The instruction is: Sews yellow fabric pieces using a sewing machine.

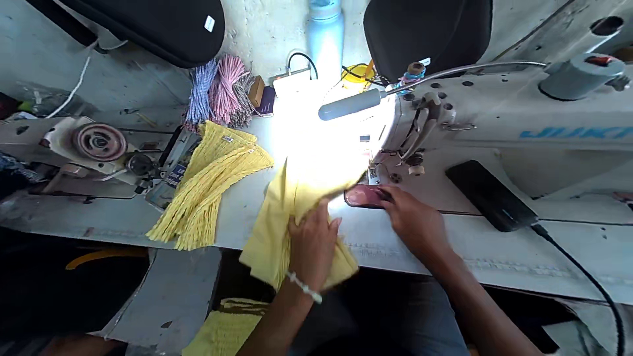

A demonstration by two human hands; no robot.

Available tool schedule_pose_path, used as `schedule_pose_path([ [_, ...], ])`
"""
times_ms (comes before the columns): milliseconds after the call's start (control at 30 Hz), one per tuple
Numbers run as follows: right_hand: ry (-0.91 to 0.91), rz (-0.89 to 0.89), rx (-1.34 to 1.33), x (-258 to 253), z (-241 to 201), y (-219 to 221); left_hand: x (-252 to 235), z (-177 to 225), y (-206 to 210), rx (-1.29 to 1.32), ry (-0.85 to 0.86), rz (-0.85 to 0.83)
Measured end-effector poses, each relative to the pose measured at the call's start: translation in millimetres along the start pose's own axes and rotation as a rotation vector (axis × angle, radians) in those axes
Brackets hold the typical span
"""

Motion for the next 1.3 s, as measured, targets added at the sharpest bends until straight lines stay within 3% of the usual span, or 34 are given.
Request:
schedule_pose_path([
  [100,0.111,0.04,-0.114,16.5,34.6,-20.6,7.2,11.9,-45.2,-0.056,0.197,0.381],
  [167,0.143,0.027,-0.175,21.8,34.4,-23.2,-23.1,8.2,-49.9,-0.045,0.263,0.425],
  [267,0.12,-0.013,-0.302,21.0,8.3,-15.4,-88.3,5.5,-4.5,0.022,0.317,0.168],
  [367,0.084,0.014,-0.447,20.8,-11.3,-6.2,-113.4,7.4,43.5,-0.051,0.257,-0.169],
  [467,0.109,0.051,-0.548,23.4,-12.5,-2.4,-86.1,20.1,45.4,0.036,0.245,-0.291],
  [633,0.137,0.091,-0.684,28.0,-18.6,-1.0,-13.6,39.4,5.6,0.708,0.281,-0.049],
  [800,0.081,0.056,-0.983,31.7,-37.6,-9.4,6.3,31.7,-10.1,1.112,0.138,-0.091],
  [1033,-0.064,0.092,-0.95,44.1,-19.9,-47.7,23.2,34.8,-36.7,0.971,0.312,0.078],
  [1167,0.054,-0.157,-1.363,50.3,-10.3,-36.8,38.9,52.0,-41.7,0.894,0.501,0.115],
  [1300,0.279,-0.248,-1.566,62.1,-8.8,-21.6,42.1,50.8,-43.7,0.903,0.483,0.191],
])
Point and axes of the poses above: each hand's wrist, its own x-axis away from the middle knuckle, its own y-axis out of the palm, z = x × y, the point moved 10 cm from there along -x, towards the middle knuckle, and after that the axes turned 6 degrees about z, right-handed, at the moved point
